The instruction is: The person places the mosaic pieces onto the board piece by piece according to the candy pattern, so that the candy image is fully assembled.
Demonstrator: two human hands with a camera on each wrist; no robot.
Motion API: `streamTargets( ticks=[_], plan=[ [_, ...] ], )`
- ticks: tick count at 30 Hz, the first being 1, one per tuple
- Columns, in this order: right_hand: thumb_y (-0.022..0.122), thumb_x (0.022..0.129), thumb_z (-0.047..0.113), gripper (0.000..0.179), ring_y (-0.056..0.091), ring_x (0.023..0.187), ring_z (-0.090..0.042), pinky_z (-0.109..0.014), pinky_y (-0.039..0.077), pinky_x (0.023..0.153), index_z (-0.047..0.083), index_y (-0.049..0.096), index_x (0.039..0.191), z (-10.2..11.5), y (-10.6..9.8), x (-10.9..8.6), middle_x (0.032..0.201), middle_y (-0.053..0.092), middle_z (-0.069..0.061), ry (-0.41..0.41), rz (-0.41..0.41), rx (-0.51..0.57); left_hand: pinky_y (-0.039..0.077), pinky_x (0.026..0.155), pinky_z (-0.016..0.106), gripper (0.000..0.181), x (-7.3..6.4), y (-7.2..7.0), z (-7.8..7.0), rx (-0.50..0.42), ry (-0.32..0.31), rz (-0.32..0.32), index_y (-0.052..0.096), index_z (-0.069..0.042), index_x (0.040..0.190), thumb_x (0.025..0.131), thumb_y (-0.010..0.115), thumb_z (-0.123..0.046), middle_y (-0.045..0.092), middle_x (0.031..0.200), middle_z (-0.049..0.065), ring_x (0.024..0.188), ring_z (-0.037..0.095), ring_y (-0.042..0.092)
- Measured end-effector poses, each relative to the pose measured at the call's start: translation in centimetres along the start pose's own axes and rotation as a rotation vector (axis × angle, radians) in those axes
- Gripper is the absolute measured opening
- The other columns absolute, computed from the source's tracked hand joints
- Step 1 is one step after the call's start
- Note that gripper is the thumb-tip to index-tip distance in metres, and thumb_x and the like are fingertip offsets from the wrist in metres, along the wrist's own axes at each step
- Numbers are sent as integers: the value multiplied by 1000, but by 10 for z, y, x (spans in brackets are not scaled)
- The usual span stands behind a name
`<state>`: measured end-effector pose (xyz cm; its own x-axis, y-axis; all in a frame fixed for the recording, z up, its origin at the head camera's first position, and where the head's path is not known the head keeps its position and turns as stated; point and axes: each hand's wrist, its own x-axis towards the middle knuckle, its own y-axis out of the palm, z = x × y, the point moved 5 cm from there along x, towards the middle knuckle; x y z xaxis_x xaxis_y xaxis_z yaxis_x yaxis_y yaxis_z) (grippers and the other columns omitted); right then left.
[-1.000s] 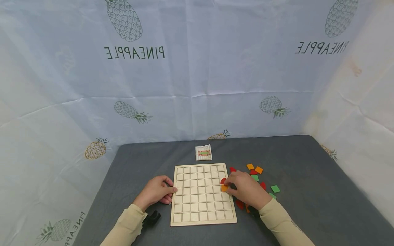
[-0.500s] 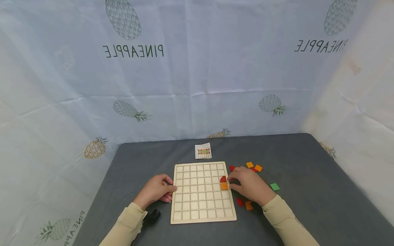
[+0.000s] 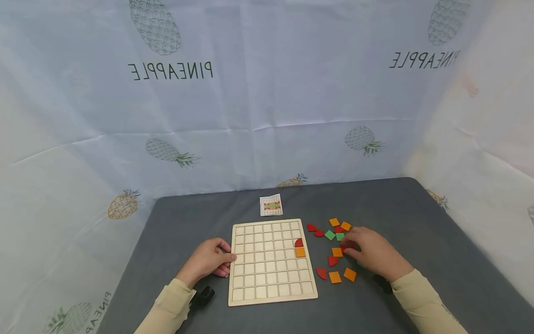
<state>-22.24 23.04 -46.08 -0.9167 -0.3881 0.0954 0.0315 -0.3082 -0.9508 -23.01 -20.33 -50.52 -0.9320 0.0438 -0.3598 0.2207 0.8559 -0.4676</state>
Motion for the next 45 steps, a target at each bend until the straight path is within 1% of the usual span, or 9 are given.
streamTargets(
  ticks=[2, 5, 10, 15, 23, 29, 36, 41, 45],
  plan=[
    [88, 91, 17, 15, 65, 90, -10, -35, 62, 79, 26, 81, 100, -4, -2, -3, 97, 70, 13, -4, 1, 5, 66, 57, 37, 26, 0, -1, 1, -6, -2, 0, 65, -3, 109, 94, 85, -12, 69, 78, 13, 59, 18, 72],
    [88, 91, 18, 16, 66, 92, -12, -37, 62, 80, 27, 81, 101, -9, -2, -6, 99, 69, 13, 13, 10, 6, 66, 57, 37, 26, -1, -2, 2, -13, 0, 2, 65, -3, 109, 94, 85, -13, 69, 78, 13, 59, 18, 72],
    [88, 91, 18, 16, 67, 95, -15, -40, 63, 82, 26, 80, 102, -15, -1, -9, 100, 69, 12, 46, 35, 13, 66, 57, 37, 26, -3, -3, 2, -19, 3, 11, 65, -2, 109, 95, 84, -13, 69, 77, 14, 58, 18, 72],
    [89, 90, 18, 16, 66, 95, -16, -41, 62, 82, 24, 81, 103, -17, -1, -9, 101, 69, 10, 60, 42, 21, 66, 58, 38, 26, -3, -3, 2, -27, 3, 18, 65, -1, 110, 95, 84, -13, 69, 78, 14, 59, 18, 72],
    [89, 90, 16, 17, 68, 98, -20, -44, 64, 85, 22, 81, 104, -17, -2, -9, 102, 71, 9, 50, 37, 15, 66, 58, 38, 26, -3, -3, 2, -32, 4, 26, 65, -1, 110, 95, 84, -12, 69, 78, 14, 59, 18, 72],
    [89, 89, 16, 18, 67, 97, -17, -42, 64, 84, 22, 81, 104, -17, 0, -8, 101, 70, 9, 51, 41, 11, 66, 58, 38, 26, -3, -2, 1, -27, 7, 29, 65, -1, 110, 95, 84, -12, 70, 78, 14, 59, 18, 72],
    [89, 90, 17, 17, 67, 97, -15, -41, 64, 84, 25, 81, 103, -12, 0, -8, 101, 69, 12, 31, 33, 7, 66, 58, 37, 26, -3, -1, 0, -30, 15, 35, 66, -1, 110, 95, 83, -12, 70, 78, 13, 59, 18, 72],
    [89, 90, 18, 17, 68, 97, -15, -41, 64, 84, 25, 81, 103, -10, 0, -7, 101, 69, 12, 21, 30, -2, 66, 58, 37, 25, -2, -1, -1, -24, 11, 34, 66, -1, 110, 96, 83, -12, 70, 78, 13, 59, 17, 72],
    [89, 90, 18, 16, 68, 98, -17, -42, 64, 85, 25, 81, 103, -13, 0, -4, 101, 70, 11, 19, 29, 12, 66, 58, 38, 26, -2, -1, -1, -19, 14, 32, 65, -2, 110, 95, 83, -12, 70, 78, 13, 59, 17, 72]
  ],
)
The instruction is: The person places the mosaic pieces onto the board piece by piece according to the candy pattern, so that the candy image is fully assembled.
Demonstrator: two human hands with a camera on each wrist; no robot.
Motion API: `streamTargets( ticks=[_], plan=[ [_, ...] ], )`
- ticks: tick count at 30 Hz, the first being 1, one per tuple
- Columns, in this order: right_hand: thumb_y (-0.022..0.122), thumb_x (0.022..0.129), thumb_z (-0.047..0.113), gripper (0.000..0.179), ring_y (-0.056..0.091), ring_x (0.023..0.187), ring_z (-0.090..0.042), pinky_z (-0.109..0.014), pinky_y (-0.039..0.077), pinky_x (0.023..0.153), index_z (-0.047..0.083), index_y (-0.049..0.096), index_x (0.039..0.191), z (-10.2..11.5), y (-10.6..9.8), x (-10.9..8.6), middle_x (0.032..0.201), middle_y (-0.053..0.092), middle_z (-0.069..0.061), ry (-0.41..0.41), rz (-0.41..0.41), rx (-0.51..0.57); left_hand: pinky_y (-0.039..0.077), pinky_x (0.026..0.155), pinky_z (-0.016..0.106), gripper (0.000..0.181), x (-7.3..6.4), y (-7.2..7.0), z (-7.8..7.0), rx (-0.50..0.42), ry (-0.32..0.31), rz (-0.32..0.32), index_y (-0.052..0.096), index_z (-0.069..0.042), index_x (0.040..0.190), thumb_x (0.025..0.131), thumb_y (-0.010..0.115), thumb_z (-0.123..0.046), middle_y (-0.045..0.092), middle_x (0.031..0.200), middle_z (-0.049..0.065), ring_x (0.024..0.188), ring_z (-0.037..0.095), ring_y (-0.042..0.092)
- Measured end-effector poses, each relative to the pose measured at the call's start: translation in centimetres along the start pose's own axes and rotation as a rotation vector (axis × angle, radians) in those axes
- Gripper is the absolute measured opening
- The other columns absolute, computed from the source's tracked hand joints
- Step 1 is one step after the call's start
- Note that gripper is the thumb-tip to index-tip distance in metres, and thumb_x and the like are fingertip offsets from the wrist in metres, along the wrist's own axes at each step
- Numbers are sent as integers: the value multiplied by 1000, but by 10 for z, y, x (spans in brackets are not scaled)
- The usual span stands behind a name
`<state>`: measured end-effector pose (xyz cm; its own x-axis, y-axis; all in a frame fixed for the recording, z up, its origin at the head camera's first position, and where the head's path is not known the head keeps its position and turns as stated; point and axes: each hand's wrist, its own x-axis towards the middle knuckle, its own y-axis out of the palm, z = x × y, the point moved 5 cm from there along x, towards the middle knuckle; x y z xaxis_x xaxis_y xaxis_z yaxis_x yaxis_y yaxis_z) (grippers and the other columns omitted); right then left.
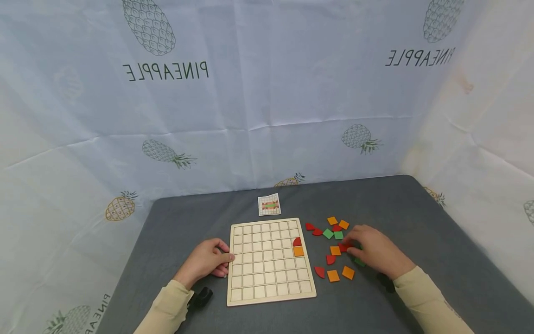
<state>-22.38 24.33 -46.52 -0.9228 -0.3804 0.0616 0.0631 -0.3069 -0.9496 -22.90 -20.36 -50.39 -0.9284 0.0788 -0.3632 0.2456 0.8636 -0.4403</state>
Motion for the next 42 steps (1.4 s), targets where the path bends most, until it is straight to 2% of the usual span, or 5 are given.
streamTargets(
  ticks=[7, 20, 26, 33, 42],
  plan=[
    [86, 93, 15, 15, 65, 92, -14, -41, 63, 82, 19, 81, 107, -9, -3, 20, 99, 69, 7, -17, 15, 22, 66, 57, 37, 27, 2, -1, 2, 7, -10, -8, 66, -3, 109, 95, 85, -14, 70, 78, 13, 58, 18, 72],
    [83, 95, 7, 20, 59, 90, -14, -34, 60, 78, 18, 83, 111, -15, 0, 57, 99, 68, 4, -71, 44, -5, 66, 58, 38, 27, 2, 1, 3, 14, 0, -8, 66, -3, 111, 95, 84, -15, 70, 79, 12, 60, 18, 73],
    [85, 93, 7, 20, 59, 90, -15, -35, 60, 77, 20, 83, 109, -21, 1, 57, 99, 67, 4, -72, 24, -12, 67, 58, 38, 29, 1, 0, 2, 5, 2, -11, 66, -3, 111, 94, 86, -15, 69, 79, 13, 60, 18, 73],
    [86, 92, 11, 19, 60, 91, -17, -38, 60, 78, 19, 82, 109, -26, 3, 54, 99, 65, 3, -49, 54, -9, 66, 58, 37, 28, 2, -2, 3, 8, -2, -32, 66, -3, 111, 95, 85, -15, 69, 79, 13, 59, 18, 73],
    [88, 90, 14, 17, 57, 90, -17, -37, 58, 77, 23, 81, 102, -25, -3, 48, 97, 65, 4, -28, 70, -8, 66, 58, 37, 26, 1, 1, 2, 1, 24, -18, 66, -2, 111, 95, 84, -13, 69, 79, 13, 59, 18, 73]
  ],
)
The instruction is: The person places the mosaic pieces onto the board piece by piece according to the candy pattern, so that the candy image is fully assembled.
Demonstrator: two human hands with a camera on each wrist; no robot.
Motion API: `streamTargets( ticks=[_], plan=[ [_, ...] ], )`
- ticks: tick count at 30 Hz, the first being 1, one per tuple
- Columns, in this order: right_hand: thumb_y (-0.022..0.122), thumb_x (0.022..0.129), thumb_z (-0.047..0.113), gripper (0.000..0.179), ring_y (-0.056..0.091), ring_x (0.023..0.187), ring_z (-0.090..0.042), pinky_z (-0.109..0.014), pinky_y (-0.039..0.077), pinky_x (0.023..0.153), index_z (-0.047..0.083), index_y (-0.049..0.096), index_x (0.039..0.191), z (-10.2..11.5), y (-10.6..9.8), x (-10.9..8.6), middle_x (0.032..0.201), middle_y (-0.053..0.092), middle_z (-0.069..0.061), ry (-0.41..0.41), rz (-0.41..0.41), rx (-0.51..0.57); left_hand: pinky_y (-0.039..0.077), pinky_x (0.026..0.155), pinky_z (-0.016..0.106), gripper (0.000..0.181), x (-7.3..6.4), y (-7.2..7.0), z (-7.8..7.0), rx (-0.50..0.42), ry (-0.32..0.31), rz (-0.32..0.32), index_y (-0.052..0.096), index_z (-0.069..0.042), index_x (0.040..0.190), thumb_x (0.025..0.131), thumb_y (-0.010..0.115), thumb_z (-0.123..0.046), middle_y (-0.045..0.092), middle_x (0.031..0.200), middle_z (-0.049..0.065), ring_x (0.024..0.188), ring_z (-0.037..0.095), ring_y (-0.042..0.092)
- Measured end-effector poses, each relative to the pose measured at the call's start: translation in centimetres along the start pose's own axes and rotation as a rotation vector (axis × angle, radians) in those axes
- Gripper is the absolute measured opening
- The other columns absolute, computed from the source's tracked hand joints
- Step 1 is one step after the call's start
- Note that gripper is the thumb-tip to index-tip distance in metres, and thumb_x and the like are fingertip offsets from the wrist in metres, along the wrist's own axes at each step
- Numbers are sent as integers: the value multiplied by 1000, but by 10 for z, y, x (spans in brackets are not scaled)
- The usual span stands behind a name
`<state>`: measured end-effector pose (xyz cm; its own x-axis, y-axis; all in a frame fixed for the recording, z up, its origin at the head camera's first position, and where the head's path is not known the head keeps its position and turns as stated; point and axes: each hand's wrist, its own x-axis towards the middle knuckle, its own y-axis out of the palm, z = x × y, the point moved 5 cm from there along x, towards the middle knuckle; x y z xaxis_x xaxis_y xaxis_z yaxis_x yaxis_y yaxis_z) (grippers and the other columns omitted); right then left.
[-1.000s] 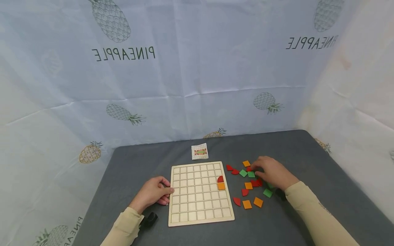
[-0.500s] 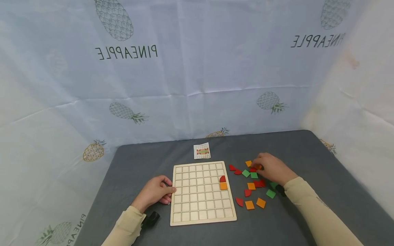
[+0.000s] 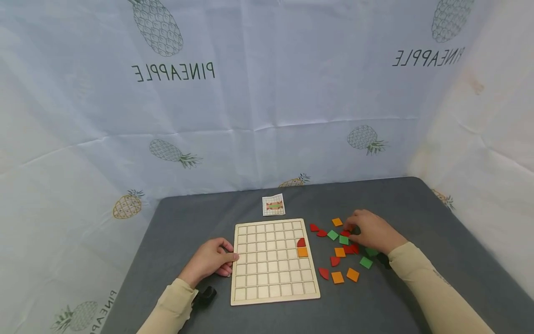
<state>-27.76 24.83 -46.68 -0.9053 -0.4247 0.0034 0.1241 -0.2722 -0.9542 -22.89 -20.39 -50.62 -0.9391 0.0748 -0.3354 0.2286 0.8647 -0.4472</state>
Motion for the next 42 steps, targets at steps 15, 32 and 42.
streamTargets(
  ticks=[15, 32, 42],
  plan=[
    [89, 90, 19, 18, 61, 91, -17, -42, 60, 80, 17, 81, 105, -7, 0, -10, 99, 67, 2, 33, -2, 16, 66, 57, 37, 26, 2, 0, 0, 14, -3, -23, 67, -3, 110, 95, 85, -13, 68, 78, 12, 59, 18, 72],
    [91, 89, 19, 17, 60, 87, -12, -26, 56, 72, 21, 81, 102, 84, 25, 0, 101, 66, 6, -37, -25, 133, 66, 58, 37, 25, 2, -1, 2, 14, -20, -19, 67, -3, 110, 95, 85, -14, 69, 79, 13, 59, 18, 72],
    [93, 86, 19, 18, 55, 83, -6, -25, 55, 72, 20, 81, 100, 123, 33, -6, 97, 66, 7, -201, -21, 89, 66, 58, 37, 25, 1, 2, -1, -1, -8, -3, 66, -3, 110, 96, 84, -14, 69, 79, 13, 60, 18, 73]
  ],
)
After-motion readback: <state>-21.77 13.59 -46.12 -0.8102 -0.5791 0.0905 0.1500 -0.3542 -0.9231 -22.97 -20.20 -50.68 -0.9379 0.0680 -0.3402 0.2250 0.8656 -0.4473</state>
